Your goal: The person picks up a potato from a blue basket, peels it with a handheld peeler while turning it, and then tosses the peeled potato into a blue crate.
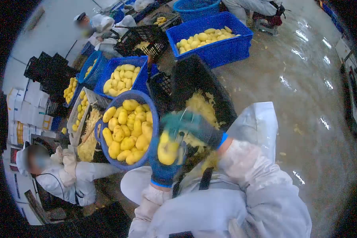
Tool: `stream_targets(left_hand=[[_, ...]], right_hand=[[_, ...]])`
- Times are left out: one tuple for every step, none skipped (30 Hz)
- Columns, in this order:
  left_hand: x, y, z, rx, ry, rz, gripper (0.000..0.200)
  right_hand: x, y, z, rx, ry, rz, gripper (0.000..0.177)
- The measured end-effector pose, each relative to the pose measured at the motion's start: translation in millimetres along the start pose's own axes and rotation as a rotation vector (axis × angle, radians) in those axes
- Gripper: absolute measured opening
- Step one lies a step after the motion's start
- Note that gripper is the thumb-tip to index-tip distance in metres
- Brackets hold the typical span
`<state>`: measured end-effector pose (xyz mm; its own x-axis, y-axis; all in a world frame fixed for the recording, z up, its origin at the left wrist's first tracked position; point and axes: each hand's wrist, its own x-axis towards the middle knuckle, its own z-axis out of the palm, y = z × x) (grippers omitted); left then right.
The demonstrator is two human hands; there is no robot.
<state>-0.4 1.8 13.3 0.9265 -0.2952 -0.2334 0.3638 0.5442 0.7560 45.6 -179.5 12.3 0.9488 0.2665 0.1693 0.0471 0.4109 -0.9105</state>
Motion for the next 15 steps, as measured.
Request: stream_targets(left_hand=[[-9,2,8,0.279,0.0,0.087,0.055],[-10,6,12,0.467,0.01,0.144,0.056],[-12,10,17,0.663,0.031,0.201,0.056],[-13,14,21,0.851,0.063,0.256,0.057],[-12,12,20,0.957,0.064,0.358,0.058],[-10,5,14,0.77,0.027,0.325,0.056],[-7,-3,7,0.575,-0.004,0.29,0.054],[-4,-9,2,0.388,-0.028,0.255,0.052],[-5,-16,0,0.573,-0.006,0.364,0.051],[-6,-19,0,0.76,0.018,0.477,0.053],[-12,-10,10,0.55,0.019,0.269,0.05],[-17,-1,19,0.333,0.062,0.073,0.048],[-21,2,11,0.409,-0.002,0.087,0.046],[-19,2,9,0.317,-0.024,0.068,0.046],[-18,2,7,0.224,-0.043,0.047,0.047]], right_hand=[[11,3,-23,0.005,0.104,-0.026,0.028],[16,3,-41,0.011,0.207,-0.054,0.028],[15,-4,-43,-0.265,0.162,-0.154,0.029],[14,-11,-46,-0.534,0.147,-0.267,0.03],[10,-7,-29,-0.209,0.07,-0.16,0.03],[2,-2,-11,0.12,0.001,-0.049,0.03],[-4,0,5,0.075,-0.064,0.143,0.03],[-6,10,15,0.003,-0.123,-0.027,0.03],[-5,10,14,0.016,-0.129,0.012,0.031],[0,9,11,0.028,-0.14,0.048,0.031],[5,9,5,0.002,-0.119,0.02,0.032],[10,8,-6,-0.027,-0.097,-0.01,0.032],[12,6,-18,-0.059,-0.076,-0.035,0.032],[10,3,-29,-0.054,-0.021,-0.021,0.033],[8,-1,-41,-0.049,0.03,-0.009,0.034]])
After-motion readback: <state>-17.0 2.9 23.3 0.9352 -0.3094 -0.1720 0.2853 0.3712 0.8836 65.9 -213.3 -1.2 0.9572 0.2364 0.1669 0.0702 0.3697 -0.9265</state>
